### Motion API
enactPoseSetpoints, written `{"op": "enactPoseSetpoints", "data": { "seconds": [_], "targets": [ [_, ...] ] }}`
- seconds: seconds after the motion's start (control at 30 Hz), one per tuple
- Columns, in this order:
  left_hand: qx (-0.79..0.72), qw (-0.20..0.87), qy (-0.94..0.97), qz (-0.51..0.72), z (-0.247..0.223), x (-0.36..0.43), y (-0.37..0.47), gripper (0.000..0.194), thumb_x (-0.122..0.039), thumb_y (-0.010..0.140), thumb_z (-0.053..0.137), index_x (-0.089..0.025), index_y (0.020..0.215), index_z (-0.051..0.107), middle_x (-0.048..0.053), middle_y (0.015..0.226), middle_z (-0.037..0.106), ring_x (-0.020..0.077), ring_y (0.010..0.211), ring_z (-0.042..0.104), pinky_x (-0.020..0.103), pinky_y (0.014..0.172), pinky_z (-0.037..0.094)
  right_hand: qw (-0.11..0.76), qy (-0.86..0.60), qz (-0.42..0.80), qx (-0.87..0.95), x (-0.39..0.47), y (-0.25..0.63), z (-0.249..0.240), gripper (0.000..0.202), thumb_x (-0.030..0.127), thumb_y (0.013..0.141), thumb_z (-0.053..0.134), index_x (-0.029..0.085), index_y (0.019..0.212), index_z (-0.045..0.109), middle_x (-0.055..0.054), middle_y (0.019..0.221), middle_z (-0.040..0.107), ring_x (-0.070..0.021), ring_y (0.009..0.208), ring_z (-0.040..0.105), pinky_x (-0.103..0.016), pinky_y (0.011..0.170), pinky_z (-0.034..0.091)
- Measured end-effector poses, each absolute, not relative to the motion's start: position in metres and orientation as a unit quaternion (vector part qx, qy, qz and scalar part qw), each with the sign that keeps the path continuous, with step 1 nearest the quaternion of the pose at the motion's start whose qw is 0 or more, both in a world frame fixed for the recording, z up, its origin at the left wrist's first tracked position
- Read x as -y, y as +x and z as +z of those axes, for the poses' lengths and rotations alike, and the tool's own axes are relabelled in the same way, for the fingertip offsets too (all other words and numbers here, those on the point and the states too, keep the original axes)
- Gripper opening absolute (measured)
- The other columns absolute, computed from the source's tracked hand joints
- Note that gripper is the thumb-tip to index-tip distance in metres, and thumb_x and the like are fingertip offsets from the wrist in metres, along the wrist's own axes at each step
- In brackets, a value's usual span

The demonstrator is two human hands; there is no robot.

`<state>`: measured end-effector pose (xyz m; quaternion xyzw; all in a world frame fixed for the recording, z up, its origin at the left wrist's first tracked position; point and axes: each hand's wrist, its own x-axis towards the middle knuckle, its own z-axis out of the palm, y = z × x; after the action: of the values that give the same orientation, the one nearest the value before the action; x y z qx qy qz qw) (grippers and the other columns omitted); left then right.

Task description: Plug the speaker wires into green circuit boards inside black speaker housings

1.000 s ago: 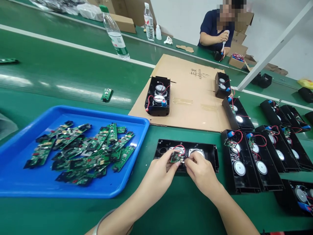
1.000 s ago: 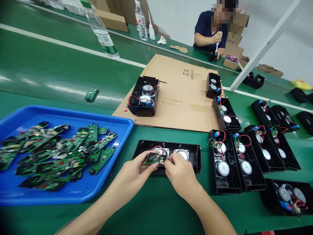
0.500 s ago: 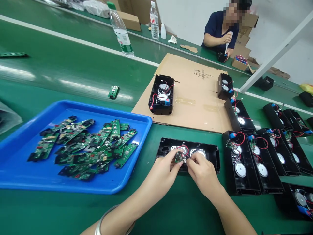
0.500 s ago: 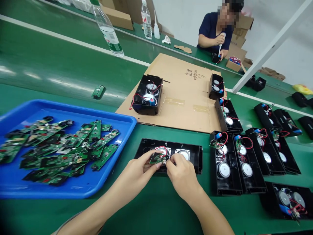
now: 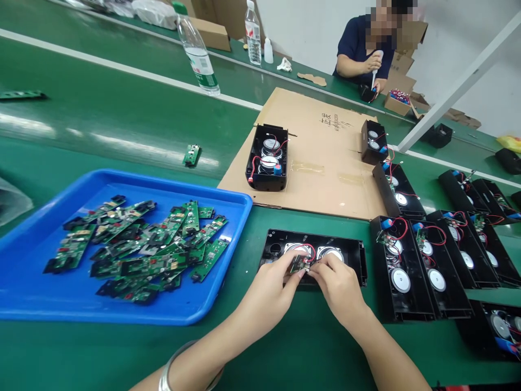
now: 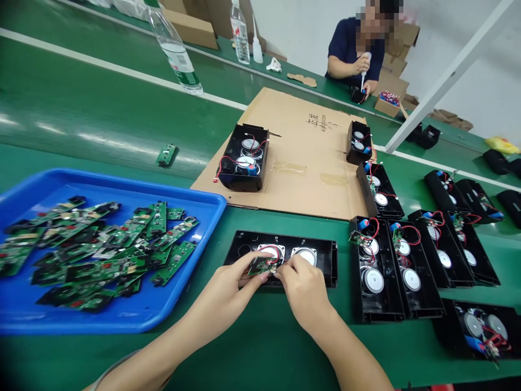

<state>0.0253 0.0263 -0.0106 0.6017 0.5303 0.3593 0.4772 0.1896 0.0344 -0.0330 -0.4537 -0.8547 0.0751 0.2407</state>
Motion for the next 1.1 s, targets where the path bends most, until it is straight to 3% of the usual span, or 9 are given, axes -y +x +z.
{"op": "enactPoseSetpoints", "data": {
  "seconds": [0.17,0.47,0.63,0.67,0.73,0.8,0.87,1.0,1.1],
  "targets": [
    [-0.524,0.492,0.599,0.354,-0.009,-0.025,0.024,0.024,-0.024,0.084,0.045,-0.023,0.101,0.062,0.005,0.101,0.072,0.0227,0.087,0.069,0.032,0.080,0.056,0.253,-0.470,0.193,0.824,-0.041,0.193,-0.028,0.022,0.032,0.095,0.046,0.017,0.104,0.058,-0.003,0.075,0.058,-0.0140,0.062,0.056,-0.025,0.056,0.049],
    [-0.523,0.479,0.604,0.364,-0.014,-0.023,0.025,0.029,-0.021,0.083,0.043,-0.024,0.105,0.062,0.004,0.103,0.072,0.0216,0.084,0.070,0.032,0.077,0.057,0.234,-0.458,0.161,0.842,-0.042,0.187,-0.028,0.026,0.027,0.096,0.041,0.016,0.086,0.062,-0.003,0.072,0.055,-0.0151,0.061,0.053,-0.026,0.052,0.044],
    [-0.528,0.478,0.597,0.369,-0.013,-0.024,0.026,0.027,-0.022,0.083,0.043,-0.023,0.104,0.060,0.005,0.104,0.072,0.0226,0.092,0.069,0.034,0.082,0.056,0.208,-0.476,0.153,0.841,-0.036,0.190,-0.024,0.014,0.021,0.091,0.051,0.015,0.100,0.061,-0.004,0.077,0.058,-0.0166,0.065,0.058,-0.028,0.056,0.050],
    [-0.531,0.488,0.587,0.368,-0.013,-0.023,0.027,0.027,-0.024,0.083,0.044,-0.022,0.105,0.059,0.006,0.103,0.072,0.0229,0.091,0.070,0.034,0.082,0.056,0.194,-0.476,0.146,0.845,-0.035,0.193,-0.020,0.017,0.021,0.088,0.057,0.015,0.104,0.060,-0.006,0.084,0.060,-0.0181,0.071,0.060,-0.030,0.061,0.053],
    [-0.536,0.503,0.568,0.371,-0.013,-0.022,0.027,0.028,-0.027,0.083,0.046,-0.020,0.107,0.057,0.007,0.104,0.072,0.0235,0.092,0.070,0.034,0.081,0.057,0.162,-0.469,0.111,0.861,-0.036,0.202,-0.011,0.044,0.024,0.076,0.072,0.016,0.116,0.055,-0.013,0.108,0.059,-0.0258,0.097,0.060,-0.040,0.079,0.054],
    [-0.543,0.503,0.561,0.372,-0.013,-0.020,0.027,0.029,-0.029,0.082,0.047,-0.020,0.109,0.055,0.008,0.107,0.072,0.0241,0.094,0.070,0.035,0.081,0.057,0.119,-0.463,0.073,0.875,-0.041,0.210,-0.002,0.080,0.030,0.062,0.083,0.016,0.130,0.044,-0.020,0.135,0.043,-0.0364,0.125,0.041,-0.055,0.098,0.041],
    [-0.559,0.482,0.570,0.362,-0.011,-0.019,0.025,0.029,-0.032,0.081,0.047,-0.021,0.106,0.056,0.008,0.101,0.073,0.0248,0.090,0.071,0.035,0.077,0.058,0.052,-0.459,0.069,0.884,-0.049,0.214,0.002,0.107,0.035,0.051,0.088,0.013,0.139,0.032,-0.026,0.145,0.026,-0.0428,0.135,0.023,-0.065,0.103,0.027],
    [-0.600,0.450,0.565,0.345,-0.005,-0.018,0.017,0.023,-0.037,0.075,0.053,-0.023,0.094,0.056,0.004,0.081,0.076,0.0243,0.073,0.073,0.030,0.063,0.059,-0.043,-0.461,0.112,0.879,-0.062,0.211,0.002,0.115,0.033,0.047,0.088,0.009,0.142,0.028,-0.028,0.135,0.041,-0.0423,0.125,0.037,-0.068,0.103,0.020],
    [-0.612,0.440,0.572,0.325,-0.001,-0.014,0.005,0.021,-0.043,0.071,0.059,-0.025,0.081,0.057,0.000,0.066,0.074,0.0232,0.061,0.071,0.025,0.053,0.055,-0.027,-0.489,0.137,0.861,-0.054,0.205,0.004,0.109,0.036,0.049,0.085,0.013,0.141,0.031,-0.022,0.131,0.045,-0.0379,0.120,0.042,-0.062,0.104,0.021]
  ]
}}
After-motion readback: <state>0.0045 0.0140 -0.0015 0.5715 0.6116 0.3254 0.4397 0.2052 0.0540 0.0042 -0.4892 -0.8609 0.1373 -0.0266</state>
